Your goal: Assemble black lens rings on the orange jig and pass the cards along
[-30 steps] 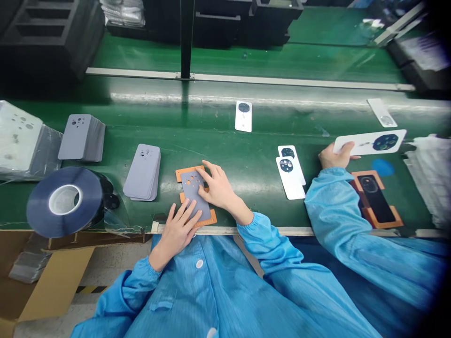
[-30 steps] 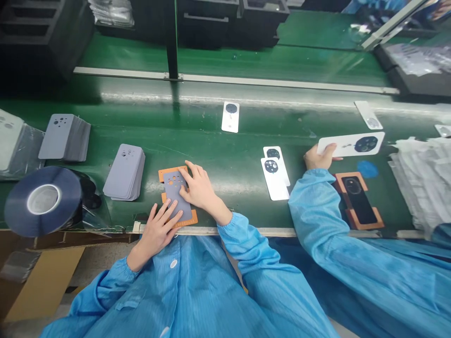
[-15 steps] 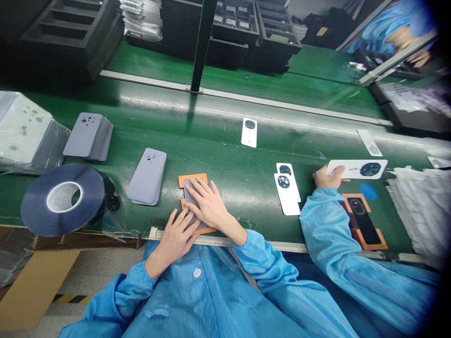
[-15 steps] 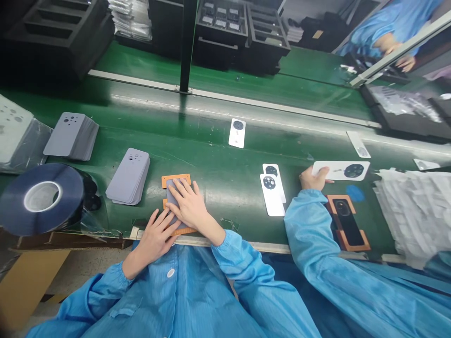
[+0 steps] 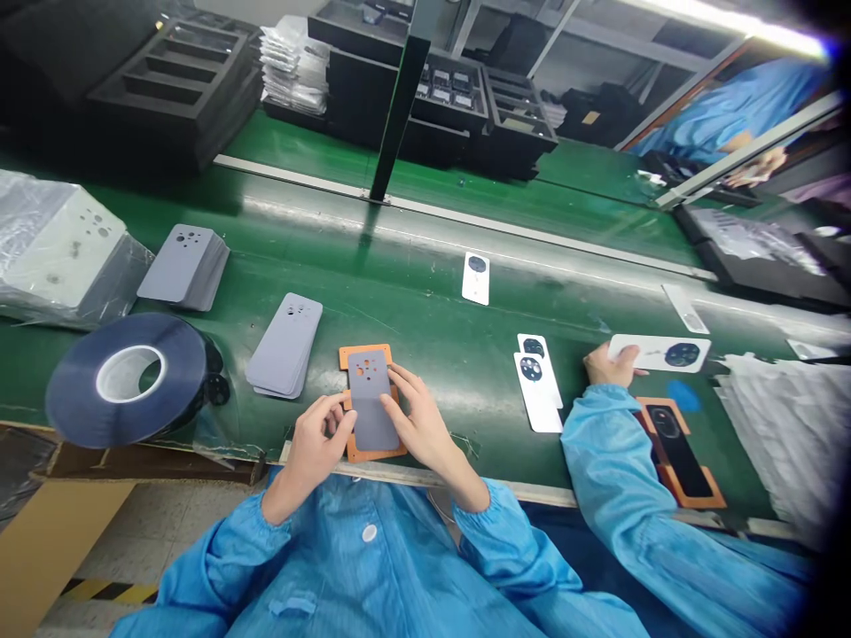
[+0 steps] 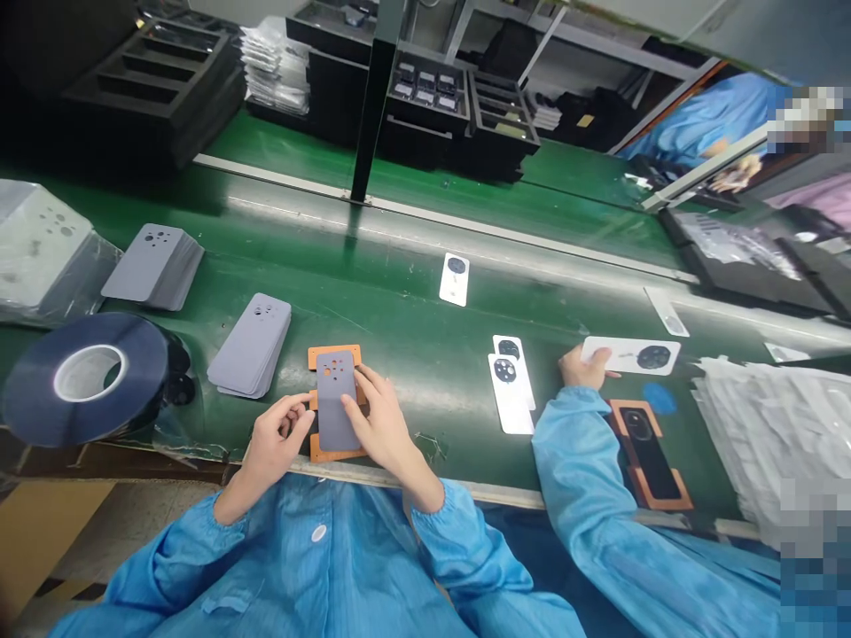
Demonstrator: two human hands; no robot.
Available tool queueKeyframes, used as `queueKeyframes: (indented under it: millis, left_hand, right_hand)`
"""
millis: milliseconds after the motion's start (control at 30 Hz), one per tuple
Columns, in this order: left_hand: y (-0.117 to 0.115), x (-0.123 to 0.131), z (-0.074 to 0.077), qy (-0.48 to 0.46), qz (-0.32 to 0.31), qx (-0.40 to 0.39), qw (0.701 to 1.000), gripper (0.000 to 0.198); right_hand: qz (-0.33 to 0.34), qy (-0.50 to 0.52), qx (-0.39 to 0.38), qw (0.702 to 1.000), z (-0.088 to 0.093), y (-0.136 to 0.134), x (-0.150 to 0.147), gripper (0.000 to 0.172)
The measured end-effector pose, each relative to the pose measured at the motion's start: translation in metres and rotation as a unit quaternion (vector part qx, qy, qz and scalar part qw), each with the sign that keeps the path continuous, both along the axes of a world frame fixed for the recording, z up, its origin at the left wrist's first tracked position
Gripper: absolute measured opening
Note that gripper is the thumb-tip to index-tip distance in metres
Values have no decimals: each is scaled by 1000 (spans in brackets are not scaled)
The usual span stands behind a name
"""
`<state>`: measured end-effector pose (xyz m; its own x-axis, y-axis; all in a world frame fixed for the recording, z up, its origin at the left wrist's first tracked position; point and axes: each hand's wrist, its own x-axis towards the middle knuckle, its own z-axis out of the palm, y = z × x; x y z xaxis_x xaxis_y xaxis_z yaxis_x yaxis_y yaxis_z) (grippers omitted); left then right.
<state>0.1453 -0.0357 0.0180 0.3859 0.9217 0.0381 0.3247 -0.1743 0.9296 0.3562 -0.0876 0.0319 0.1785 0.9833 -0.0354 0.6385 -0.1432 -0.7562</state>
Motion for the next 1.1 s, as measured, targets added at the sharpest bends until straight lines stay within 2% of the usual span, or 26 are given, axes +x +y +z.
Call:
queueKeyframes:
  millis: [133,200,300,400,500,633,733,900,1000,1100]
  left_hand:
    - [8,-5,4,-43,5,-138,989,47]
    - [8,-7,2,-61,9,-184,981,50]
    - [8,-8,-2,-92,24,-229,969,44]
    - [8,-7,-4,-129,37,-249,959,43]
    - [9,-5,-1,-157,39,-264,951,44]
    - [12,-3,2,-169,37,-264,949,51]
    - [13,-6,0,-150,30,-240,959,52]
    - [5,-21,0,-131,33,-215,967,38]
    - [0,-32,18,-137,46,-172,975,33]
    - [-3,-49,55,-150,16,-48,987,27]
  right_hand:
    - [110,120,18,986,21,-2,-10,42]
    - [127,138,16,982,22,-1,-14,37]
    - [78,131,15,988,11,0,-17,31]
    - [48,165,-35,984,-2,-2,-19,38]
    - [36,258,-83,962,-11,-6,-22,50]
    - [-6,346,-63,936,-18,5,-13,51]
    - [-51,349,-41,935,-24,46,15,53]
    - [-151,197,-7,969,-30,170,72,55]
    - [-171,146,-11,974,-30,234,94,51]
    - [-186,99,-23,977,-29,268,103,46]
